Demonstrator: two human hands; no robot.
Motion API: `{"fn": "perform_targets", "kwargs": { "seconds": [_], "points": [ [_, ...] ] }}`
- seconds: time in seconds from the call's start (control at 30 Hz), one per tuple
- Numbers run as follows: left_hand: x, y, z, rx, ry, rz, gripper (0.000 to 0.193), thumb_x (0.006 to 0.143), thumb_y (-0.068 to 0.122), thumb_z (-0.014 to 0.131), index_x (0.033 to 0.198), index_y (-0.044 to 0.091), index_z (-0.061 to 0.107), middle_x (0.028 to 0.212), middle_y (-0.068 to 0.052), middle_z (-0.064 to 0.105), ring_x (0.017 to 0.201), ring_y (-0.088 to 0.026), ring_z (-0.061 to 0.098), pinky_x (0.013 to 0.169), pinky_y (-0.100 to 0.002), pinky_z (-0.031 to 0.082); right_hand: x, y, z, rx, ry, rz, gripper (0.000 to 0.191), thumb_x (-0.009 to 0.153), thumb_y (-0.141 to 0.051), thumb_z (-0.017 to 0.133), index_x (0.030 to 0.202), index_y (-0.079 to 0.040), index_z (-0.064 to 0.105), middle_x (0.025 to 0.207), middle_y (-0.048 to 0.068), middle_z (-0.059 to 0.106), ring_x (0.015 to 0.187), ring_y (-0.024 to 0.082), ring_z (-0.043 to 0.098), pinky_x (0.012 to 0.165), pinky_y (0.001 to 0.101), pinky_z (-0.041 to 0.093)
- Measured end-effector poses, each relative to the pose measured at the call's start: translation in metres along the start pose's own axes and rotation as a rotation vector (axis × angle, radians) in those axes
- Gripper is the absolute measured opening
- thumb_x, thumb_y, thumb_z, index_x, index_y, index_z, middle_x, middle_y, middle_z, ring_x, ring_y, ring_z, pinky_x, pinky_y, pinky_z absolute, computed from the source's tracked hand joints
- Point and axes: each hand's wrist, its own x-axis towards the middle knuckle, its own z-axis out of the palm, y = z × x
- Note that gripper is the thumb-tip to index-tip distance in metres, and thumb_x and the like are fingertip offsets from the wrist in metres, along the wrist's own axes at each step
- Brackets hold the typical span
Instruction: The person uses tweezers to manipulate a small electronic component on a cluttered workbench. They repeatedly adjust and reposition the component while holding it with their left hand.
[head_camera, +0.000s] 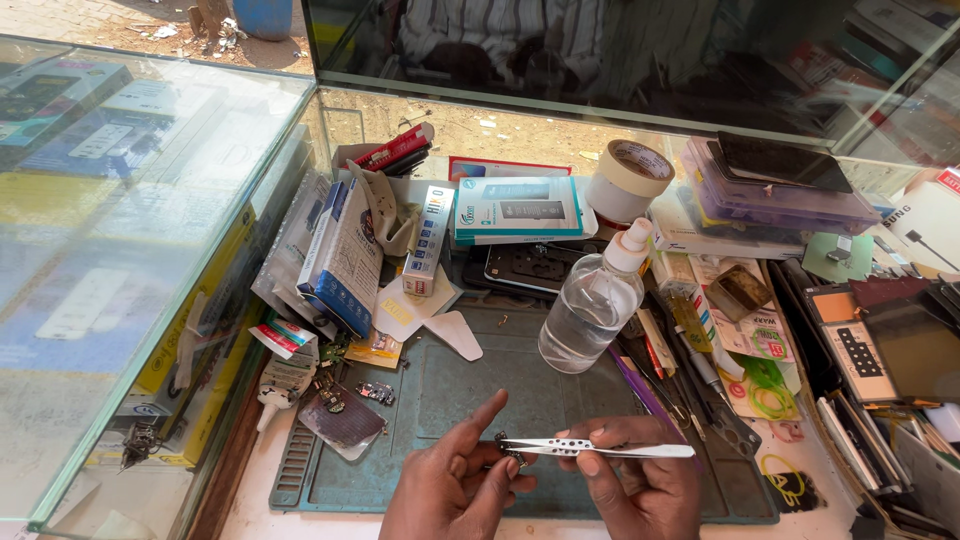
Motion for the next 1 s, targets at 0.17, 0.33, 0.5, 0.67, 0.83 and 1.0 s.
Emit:
{"fn": "perform_targets", "kwargs": {
  "seconds": [0.17,0.33,0.5,0.67,0.83,1.0],
  "points": [
    [0.001,0.001,0.001,-0.035,0.031,-0.022,0.073,0.089,-0.004,0.062,0.158,0.014,0.045,0.093,-0.015,0.083,0.091,-0.018,0.083,0.079,-0.029,0.066,-0.001,0.003,0.004,-0.011,0.037,-0.015,0.016,0.091,0.002,0.069,0.106,0.001,0.062,0.098,0.027,0.078,0.091,0.026,0.079,0.077,0.0395,0.067],
    [0.001,0.007,0.001,0.062,0.059,-0.062,0.074,0.088,-0.001,0.063,0.157,0.017,0.042,0.088,-0.015,0.083,0.091,-0.018,0.084,0.076,-0.028,0.066,0.000,0.005,0.004,-0.091,0.015,-0.119,0.021,0.089,0.004,0.072,0.107,0.001,0.063,0.098,0.025,0.079,0.091,0.025,0.081,0.078,0.0385,0.068],
    [0.004,0.007,0.002,0.143,0.109,-0.033,0.037,0.091,0.003,0.064,0.124,0.006,0.049,0.084,-0.016,0.083,0.088,-0.017,0.086,0.070,-0.027,0.066,0.003,0.004,0.000,-0.283,-0.034,-0.272,0.024,0.086,0.002,0.078,0.106,-0.001,0.065,0.097,0.019,0.082,0.089,0.022,0.081,0.082,0.0351,0.065],
    [0.005,0.005,0.001,0.186,0.110,-0.042,0.025,0.090,0.003,0.065,0.108,0.007,0.049,0.083,-0.018,0.083,0.088,-0.016,0.086,0.070,-0.026,0.067,-0.001,0.006,0.001,-0.275,-0.014,-0.300,0.025,0.085,0.003,0.077,0.107,-0.002,0.067,0.099,0.014,0.075,0.100,0.029,0.081,0.084,0.0378,0.065],
    [0.007,0.003,0.002,0.169,0.132,-0.027,0.026,0.089,0.002,0.066,0.107,0.006,0.048,0.082,-0.020,0.082,0.087,-0.017,0.085,0.072,-0.027,0.069,0.000,0.010,0.001,-0.270,-0.033,-0.262,0.027,0.085,0.004,0.077,0.108,-0.003,0.067,0.099,0.014,0.075,0.102,0.030,0.082,0.081,0.0371,0.065],
    [0.009,-0.005,0.001,0.211,0.162,0.004,0.024,0.089,0.001,0.066,0.103,0.004,0.048,0.082,-0.019,0.081,0.085,-0.018,0.086,0.070,-0.029,0.067,0.003,0.009,0.002,-0.231,-0.094,-0.285,0.027,0.085,0.006,0.077,0.108,-0.003,0.067,0.100,0.021,0.080,0.102,0.030,0.082,0.082,0.0379,0.067]
  ]
}}
